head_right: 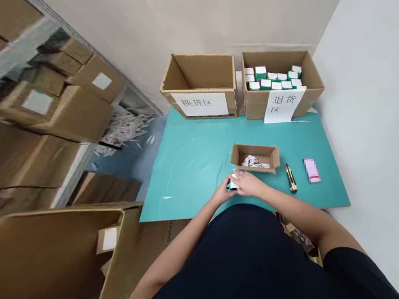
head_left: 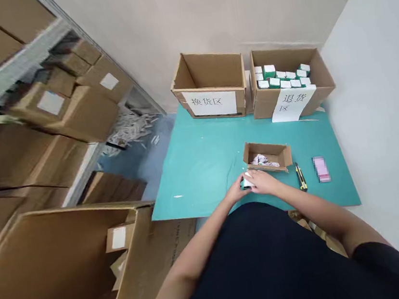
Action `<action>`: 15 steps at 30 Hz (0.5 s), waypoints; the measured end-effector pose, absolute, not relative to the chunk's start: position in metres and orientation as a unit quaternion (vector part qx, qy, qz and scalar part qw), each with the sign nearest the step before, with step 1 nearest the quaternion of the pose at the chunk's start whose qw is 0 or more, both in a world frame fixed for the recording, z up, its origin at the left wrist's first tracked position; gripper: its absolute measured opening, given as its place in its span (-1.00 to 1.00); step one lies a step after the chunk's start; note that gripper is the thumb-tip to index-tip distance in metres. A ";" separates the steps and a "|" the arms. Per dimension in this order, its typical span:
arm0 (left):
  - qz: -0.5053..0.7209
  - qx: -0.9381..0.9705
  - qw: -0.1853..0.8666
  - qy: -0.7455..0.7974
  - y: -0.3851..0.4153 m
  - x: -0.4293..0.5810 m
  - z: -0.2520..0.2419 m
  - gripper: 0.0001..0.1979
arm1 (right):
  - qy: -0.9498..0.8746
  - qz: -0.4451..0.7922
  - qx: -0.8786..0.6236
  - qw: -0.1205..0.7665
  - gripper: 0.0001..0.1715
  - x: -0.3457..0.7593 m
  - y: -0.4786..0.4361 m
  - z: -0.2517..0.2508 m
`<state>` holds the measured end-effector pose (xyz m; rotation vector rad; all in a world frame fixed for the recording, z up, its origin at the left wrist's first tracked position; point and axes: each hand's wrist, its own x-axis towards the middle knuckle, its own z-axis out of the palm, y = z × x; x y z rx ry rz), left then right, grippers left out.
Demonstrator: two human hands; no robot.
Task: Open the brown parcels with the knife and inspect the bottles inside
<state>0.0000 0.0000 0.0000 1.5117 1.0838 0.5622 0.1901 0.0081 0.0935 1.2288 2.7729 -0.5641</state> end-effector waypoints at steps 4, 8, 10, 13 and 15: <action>0.220 0.652 0.543 0.482 -0.001 -0.002 0.004 -0.13 | 0.902 -0.177 0.394 0.021 -0.25 0.183 0.001 0.090; 0.192 0.647 0.542 0.500 -0.004 -0.002 0.007 -0.11 | 0.894 -0.202 0.401 0.008 -0.30 0.185 0.006 0.095; 0.182 0.640 0.544 0.511 -0.005 -0.002 0.008 -0.03 | 0.875 -0.244 0.419 -0.005 -0.34 0.189 0.012 0.096; 0.188 0.628 0.567 0.499 -0.008 -0.003 0.011 0.04 | 0.815 -0.325 0.474 -0.071 -0.40 0.196 0.021 0.093; 0.210 0.626 0.581 0.476 -0.010 -0.004 0.013 0.06 | 0.745 -0.371 0.528 -0.166 -0.46 0.200 0.025 0.084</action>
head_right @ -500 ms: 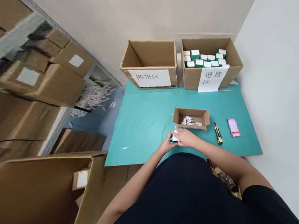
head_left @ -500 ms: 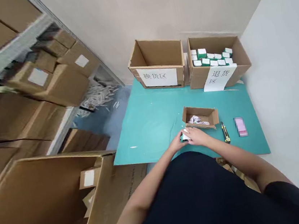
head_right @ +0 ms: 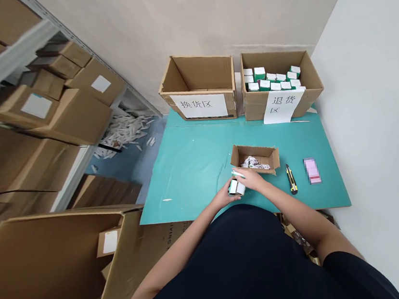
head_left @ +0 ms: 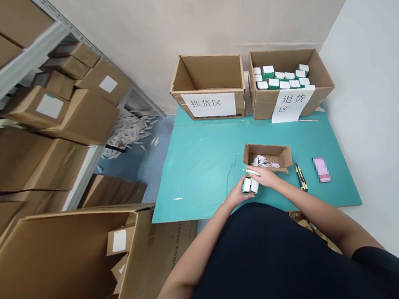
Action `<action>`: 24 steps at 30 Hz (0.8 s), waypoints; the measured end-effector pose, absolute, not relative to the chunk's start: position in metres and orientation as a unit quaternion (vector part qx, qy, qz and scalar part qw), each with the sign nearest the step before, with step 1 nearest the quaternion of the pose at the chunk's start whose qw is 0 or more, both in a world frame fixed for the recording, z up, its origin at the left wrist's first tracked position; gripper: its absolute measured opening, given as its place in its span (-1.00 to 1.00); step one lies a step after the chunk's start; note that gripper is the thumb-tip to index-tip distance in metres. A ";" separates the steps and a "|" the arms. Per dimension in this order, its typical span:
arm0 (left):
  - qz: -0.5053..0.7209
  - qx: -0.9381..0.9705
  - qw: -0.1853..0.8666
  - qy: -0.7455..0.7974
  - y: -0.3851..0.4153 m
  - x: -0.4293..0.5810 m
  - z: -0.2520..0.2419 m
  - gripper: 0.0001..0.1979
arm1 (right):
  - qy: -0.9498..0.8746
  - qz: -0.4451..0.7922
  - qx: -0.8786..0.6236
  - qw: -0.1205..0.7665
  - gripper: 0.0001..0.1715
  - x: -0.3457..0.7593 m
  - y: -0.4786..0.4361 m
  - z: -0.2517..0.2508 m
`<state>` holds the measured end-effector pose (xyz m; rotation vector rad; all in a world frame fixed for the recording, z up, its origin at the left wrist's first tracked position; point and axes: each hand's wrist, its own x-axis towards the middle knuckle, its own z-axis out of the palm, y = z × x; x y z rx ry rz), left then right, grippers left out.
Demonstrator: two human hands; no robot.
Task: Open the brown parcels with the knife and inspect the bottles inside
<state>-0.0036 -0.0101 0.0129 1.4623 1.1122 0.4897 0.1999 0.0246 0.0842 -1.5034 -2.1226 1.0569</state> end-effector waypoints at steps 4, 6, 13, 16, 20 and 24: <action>0.243 0.625 0.577 0.465 -0.016 -0.005 0.016 0.02 | -0.576 0.405 -0.622 0.341 -0.51 0.201 0.019 0.063; 0.244 0.621 0.569 0.481 -0.018 -0.004 0.016 -0.12 | -0.539 0.389 -0.643 0.381 -0.56 0.199 0.013 0.057; 0.177 0.646 0.489 0.559 -0.013 -0.001 0.023 -0.34 | -0.658 0.180 -0.673 0.287 -0.74 0.205 0.002 0.065; 0.145 0.672 0.453 0.568 -0.010 0.001 0.032 -0.35 | -0.740 0.125 -0.644 0.148 -0.70 0.209 0.003 0.074; 0.114 0.700 0.392 0.585 -0.008 0.001 0.046 -0.40 | -0.798 0.131 -0.588 0.028 -0.69 0.207 -0.003 0.085; 0.098 0.725 0.344 0.589 -0.007 0.002 0.057 -0.45 | -0.806 0.167 -0.568 0.005 -0.55 0.198 -0.014 0.090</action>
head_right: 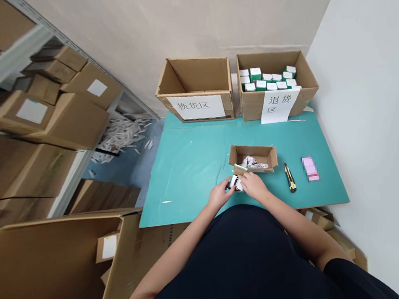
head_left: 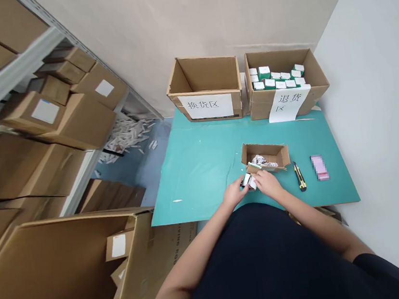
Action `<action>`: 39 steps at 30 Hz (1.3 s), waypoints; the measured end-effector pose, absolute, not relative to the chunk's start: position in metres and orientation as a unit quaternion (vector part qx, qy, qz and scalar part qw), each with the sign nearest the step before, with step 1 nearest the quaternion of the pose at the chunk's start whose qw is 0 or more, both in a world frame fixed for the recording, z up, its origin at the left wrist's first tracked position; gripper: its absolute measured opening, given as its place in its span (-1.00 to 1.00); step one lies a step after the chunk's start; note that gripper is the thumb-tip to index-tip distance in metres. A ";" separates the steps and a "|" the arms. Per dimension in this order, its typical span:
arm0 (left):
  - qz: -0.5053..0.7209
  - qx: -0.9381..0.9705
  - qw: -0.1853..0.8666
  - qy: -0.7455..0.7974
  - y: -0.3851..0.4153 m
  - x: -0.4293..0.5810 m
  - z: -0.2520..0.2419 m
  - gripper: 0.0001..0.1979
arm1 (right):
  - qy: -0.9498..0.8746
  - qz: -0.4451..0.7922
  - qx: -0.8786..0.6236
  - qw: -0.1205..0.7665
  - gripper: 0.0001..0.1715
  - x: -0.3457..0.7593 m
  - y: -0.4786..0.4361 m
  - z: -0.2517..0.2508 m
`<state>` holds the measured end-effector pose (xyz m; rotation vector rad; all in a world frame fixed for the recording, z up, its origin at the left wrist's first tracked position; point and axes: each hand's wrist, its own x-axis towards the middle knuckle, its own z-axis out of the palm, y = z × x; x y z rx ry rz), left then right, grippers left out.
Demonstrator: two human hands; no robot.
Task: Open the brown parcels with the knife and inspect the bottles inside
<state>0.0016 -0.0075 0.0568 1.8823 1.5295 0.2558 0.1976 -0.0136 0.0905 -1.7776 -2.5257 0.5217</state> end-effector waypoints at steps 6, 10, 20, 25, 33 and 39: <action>0.122 0.697 0.342 0.618 -0.004 0.000 0.057 -0.56 | -0.790 0.217 -0.573 0.012 -0.57 0.194 -0.016 0.084; 0.212 0.618 0.418 0.631 0.001 -0.003 0.043 -0.64 | -0.772 0.256 -0.575 0.088 -0.74 0.199 -0.017 0.077; 0.345 0.421 0.606 0.580 0.000 -0.005 0.021 -0.79 | -0.766 0.220 -0.592 0.118 -0.73 0.218 -0.030 0.078; 0.352 0.397 0.622 0.575 -0.003 -0.005 0.020 -0.77 | -0.817 0.143 -0.559 0.011 -0.53 0.223 -0.034 0.084; 0.355 0.407 0.618 0.572 -0.004 -0.007 0.020 -0.62 | -0.832 0.155 -0.531 -0.034 -0.53 0.201 -0.026 0.095; 0.360 0.412 0.616 0.567 -0.007 -0.006 0.018 -0.60 | -0.853 0.170 -0.489 -0.064 -0.47 0.194 -0.009 0.105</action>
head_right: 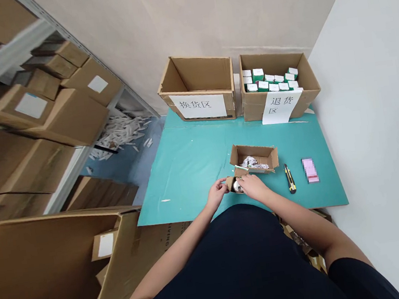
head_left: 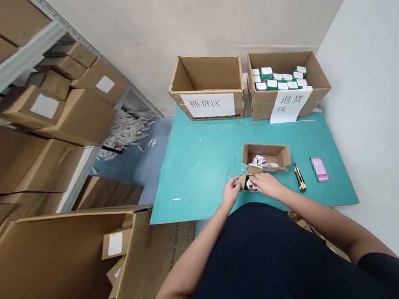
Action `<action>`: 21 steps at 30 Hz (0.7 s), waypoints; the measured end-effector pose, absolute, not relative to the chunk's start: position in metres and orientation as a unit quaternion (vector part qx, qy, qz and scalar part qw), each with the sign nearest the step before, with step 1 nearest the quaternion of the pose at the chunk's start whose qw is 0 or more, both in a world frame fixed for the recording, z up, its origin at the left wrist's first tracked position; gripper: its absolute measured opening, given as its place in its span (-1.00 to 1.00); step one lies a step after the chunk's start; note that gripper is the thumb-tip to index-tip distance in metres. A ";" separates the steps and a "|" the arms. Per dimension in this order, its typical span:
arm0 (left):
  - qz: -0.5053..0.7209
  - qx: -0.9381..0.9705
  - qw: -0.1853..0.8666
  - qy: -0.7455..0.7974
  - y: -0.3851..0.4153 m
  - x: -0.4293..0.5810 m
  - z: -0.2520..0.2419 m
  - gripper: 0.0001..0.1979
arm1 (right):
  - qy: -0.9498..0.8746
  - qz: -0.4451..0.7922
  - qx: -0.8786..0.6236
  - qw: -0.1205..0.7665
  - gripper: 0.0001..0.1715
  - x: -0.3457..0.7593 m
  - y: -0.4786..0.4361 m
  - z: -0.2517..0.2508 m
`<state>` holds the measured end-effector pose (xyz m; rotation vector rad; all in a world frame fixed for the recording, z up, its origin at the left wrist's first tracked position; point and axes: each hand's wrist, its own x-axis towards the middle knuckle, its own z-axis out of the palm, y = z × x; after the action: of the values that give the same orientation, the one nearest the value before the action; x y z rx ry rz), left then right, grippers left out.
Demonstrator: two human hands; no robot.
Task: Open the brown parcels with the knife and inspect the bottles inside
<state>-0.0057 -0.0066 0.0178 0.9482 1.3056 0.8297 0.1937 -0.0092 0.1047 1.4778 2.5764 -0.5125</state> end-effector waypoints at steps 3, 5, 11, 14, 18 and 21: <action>0.364 0.414 0.616 0.563 -0.009 -0.003 0.016 -0.60 | 0.856 -0.161 0.482 0.092 -0.50 0.186 -0.003 0.109; 0.369 0.414 0.617 0.559 -0.010 -0.002 0.016 -0.60 | 0.855 -0.155 0.481 0.111 -0.54 0.179 0.001 0.110; 0.383 0.407 0.618 0.553 -0.008 -0.001 0.016 -0.59 | 0.841 -0.155 0.501 0.132 -0.67 0.158 0.012 0.109; 0.379 0.406 0.615 0.560 -0.006 -0.003 0.016 -0.59 | 0.851 -0.153 0.486 0.127 -0.68 0.158 0.017 0.110; 0.372 0.401 0.615 0.568 -0.007 -0.002 0.017 -0.57 | 0.868 -0.163 0.455 0.113 -0.63 0.168 0.019 0.115; 0.377 0.405 0.602 0.575 -0.009 0.000 0.018 -0.58 | 0.885 -0.173 0.423 0.088 -0.62 0.177 0.018 0.121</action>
<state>-0.0002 -0.0090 0.0177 0.9372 1.3326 0.8742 0.1767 0.0176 0.1214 1.2610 2.6351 -0.5140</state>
